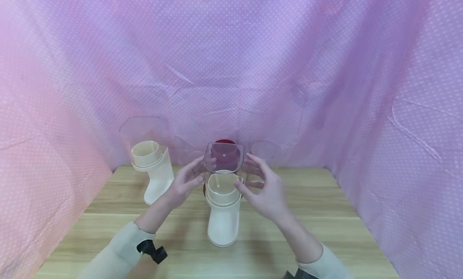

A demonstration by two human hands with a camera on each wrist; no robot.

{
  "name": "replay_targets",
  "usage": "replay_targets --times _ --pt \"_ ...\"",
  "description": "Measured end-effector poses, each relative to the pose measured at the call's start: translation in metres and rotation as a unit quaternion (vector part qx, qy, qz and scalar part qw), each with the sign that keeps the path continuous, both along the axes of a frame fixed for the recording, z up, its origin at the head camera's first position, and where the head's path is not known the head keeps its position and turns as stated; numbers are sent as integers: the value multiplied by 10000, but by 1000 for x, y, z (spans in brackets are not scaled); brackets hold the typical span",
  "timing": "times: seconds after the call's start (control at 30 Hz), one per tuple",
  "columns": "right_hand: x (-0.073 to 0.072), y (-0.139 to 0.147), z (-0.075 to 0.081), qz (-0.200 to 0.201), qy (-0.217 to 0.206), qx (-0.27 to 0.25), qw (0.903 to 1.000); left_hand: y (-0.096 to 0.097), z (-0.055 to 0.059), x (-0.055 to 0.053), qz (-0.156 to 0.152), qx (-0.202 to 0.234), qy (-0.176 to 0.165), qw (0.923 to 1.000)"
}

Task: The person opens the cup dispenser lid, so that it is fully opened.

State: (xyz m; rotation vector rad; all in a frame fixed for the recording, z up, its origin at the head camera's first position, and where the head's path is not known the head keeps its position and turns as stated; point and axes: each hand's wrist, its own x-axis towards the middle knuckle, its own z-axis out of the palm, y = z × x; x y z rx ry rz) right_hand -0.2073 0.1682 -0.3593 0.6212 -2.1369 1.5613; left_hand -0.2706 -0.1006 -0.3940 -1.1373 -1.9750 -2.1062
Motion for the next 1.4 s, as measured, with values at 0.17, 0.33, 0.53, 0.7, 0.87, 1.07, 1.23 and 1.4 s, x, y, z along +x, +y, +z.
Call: replay_targets --times 0.17,0.33,0.53,0.7,0.87,1.07,1.23,1.4 --pt "-2 -7 -4 -128 -284 213 9993 -2 -3 -7 -87 -134 -151 9998" --pt "-7 -12 -6 -53 -125 393 9991 3 2 16 870 -239 -486 9947" --pt "-15 -11 -10 348 332 452 9978 17 3 43 2029 -380 -86 9784" --pt "-11 -8 -11 204 319 608 9974 7 -4 32 1517 -473 230 9870" --pt "-7 -7 -12 132 266 704 9971 -4 -9 20 816 -817 -110 9932" --pt "-11 -9 -12 360 289 849 9953 2 -6 30 1316 -1008 -297 9857" --pt "-19 -13 -14 671 548 741 9935 14 -4 50 2165 -1084 -165 9701" --pt "-25 -18 -21 912 904 505 9904 22 -5 62 2648 -1236 39 9563"
